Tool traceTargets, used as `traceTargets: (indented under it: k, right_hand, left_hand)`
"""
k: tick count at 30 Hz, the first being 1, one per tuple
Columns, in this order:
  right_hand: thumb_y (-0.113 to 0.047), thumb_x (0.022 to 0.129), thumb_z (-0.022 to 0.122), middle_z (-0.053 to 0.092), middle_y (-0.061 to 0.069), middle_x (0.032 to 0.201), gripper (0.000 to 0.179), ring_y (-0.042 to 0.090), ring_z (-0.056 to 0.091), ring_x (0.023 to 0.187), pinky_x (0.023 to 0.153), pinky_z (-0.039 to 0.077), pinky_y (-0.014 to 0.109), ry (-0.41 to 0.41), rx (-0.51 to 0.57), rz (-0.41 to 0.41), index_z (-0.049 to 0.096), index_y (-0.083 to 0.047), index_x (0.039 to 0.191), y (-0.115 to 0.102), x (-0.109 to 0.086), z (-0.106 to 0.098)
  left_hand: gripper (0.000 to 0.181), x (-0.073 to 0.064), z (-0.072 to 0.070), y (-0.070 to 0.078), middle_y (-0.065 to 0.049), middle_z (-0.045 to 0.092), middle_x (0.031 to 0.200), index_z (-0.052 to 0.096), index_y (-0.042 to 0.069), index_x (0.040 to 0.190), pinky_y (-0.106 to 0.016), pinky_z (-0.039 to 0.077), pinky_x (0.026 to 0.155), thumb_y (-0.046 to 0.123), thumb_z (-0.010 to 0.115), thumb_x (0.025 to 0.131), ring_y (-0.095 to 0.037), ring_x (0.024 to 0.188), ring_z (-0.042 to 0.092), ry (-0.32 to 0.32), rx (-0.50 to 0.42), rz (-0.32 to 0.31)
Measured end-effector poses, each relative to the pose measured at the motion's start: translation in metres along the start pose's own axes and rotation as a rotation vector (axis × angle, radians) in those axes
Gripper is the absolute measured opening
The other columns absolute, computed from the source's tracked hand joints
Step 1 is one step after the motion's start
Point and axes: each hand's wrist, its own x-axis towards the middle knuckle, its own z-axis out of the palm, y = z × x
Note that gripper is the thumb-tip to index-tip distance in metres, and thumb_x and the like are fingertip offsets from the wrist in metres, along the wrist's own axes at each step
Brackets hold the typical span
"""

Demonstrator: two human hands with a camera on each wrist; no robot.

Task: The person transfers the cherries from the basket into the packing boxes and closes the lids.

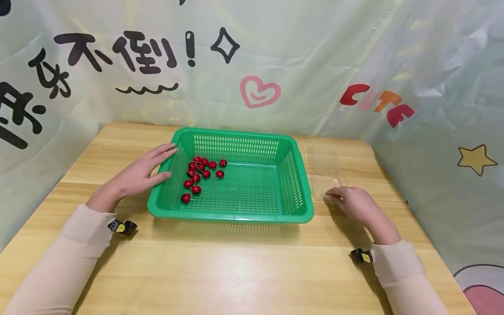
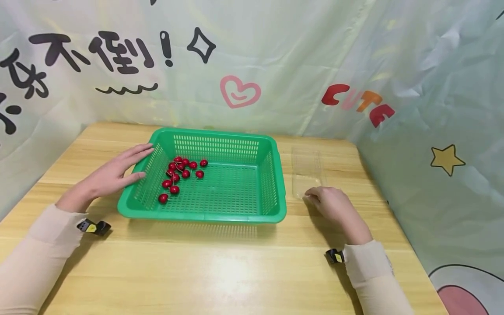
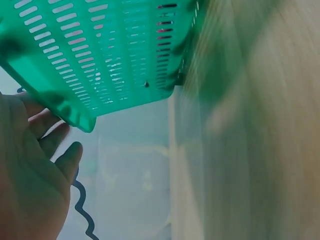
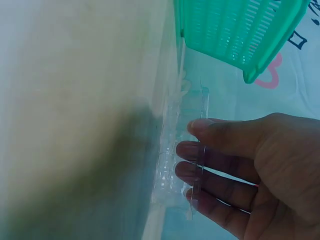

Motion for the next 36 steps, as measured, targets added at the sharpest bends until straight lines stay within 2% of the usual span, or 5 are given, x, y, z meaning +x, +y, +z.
traceTargets:
  k: [8, 18, 25, 32, 36]
  right_hand:
    - [-0.011, 0.088, 0.072, 0.073, 0.003, 0.088, 0.009, 0.028, 0.07, 0.079, 0.072, 0.054, 0.049, 0.01, 0.003, -0.047, 0.076, -0.01, 0.096, -0.011, -0.02, -0.003]
    - [-0.012, 0.086, 0.074, 0.074, 0.004, 0.093, 0.013, 0.029, 0.07, 0.081, 0.071, 0.055, 0.049, 0.026, -0.017, -0.085, 0.075, -0.01, 0.099, -0.02, -0.036, -0.007]
    - [-0.018, 0.089, 0.073, 0.068, 0.02, 0.112, 0.035, 0.041, 0.065, 0.1, 0.084, 0.051, 0.056, 0.05, -0.007, -0.044, 0.067, 0.0, 0.118, -0.027, -0.027, -0.025]
    - [-0.019, 0.085, 0.077, 0.066, 0.016, 0.117, 0.044, 0.038, 0.063, 0.105, 0.087, 0.049, 0.055, 0.138, 0.001, -0.111, 0.064, -0.004, 0.124, -0.039, -0.01, -0.048]
    - [-0.021, 0.086, 0.076, 0.066, 0.014, 0.117, 0.044, 0.036, 0.064, 0.105, 0.086, 0.05, 0.055, 0.154, 0.02, -0.16, 0.064, -0.006, 0.126, -0.052, 0.004, -0.062]
  left_hand:
    - [0.067, -0.007, 0.007, 0.0, -0.015, 0.023, 0.159, 0.029, 0.01, 0.155, -0.063, 0.02, 0.111, 0.022, 0.059, 0.096, -0.034, 0.147, 0.014, 0.009, 0.008, 0.086]
    - [0.067, -0.001, 0.004, -0.004, -0.016, 0.021, 0.16, 0.028, 0.009, 0.155, -0.061, 0.019, 0.112, 0.016, 0.059, 0.096, -0.032, 0.148, 0.012, 0.018, -0.039, 0.107]
    - [0.067, -0.003, 0.004, -0.007, -0.015, 0.02, 0.16, 0.027, 0.009, 0.155, -0.064, 0.02, 0.11, 0.015, 0.059, 0.096, -0.036, 0.147, 0.012, 0.022, -0.067, 0.084]
    - [0.067, -0.001, 0.01, -0.01, -0.017, 0.02, 0.16, 0.026, 0.008, 0.155, -0.055, 0.015, 0.116, 0.014, 0.058, 0.097, -0.038, 0.147, 0.012, 0.042, -0.079, 0.118]
    - [0.067, -0.002, 0.01, -0.01, -0.01, 0.017, 0.162, 0.026, 0.011, 0.156, -0.059, 0.018, 0.113, 0.015, 0.058, 0.097, -0.033, 0.148, 0.01, 0.036, -0.069, 0.096]
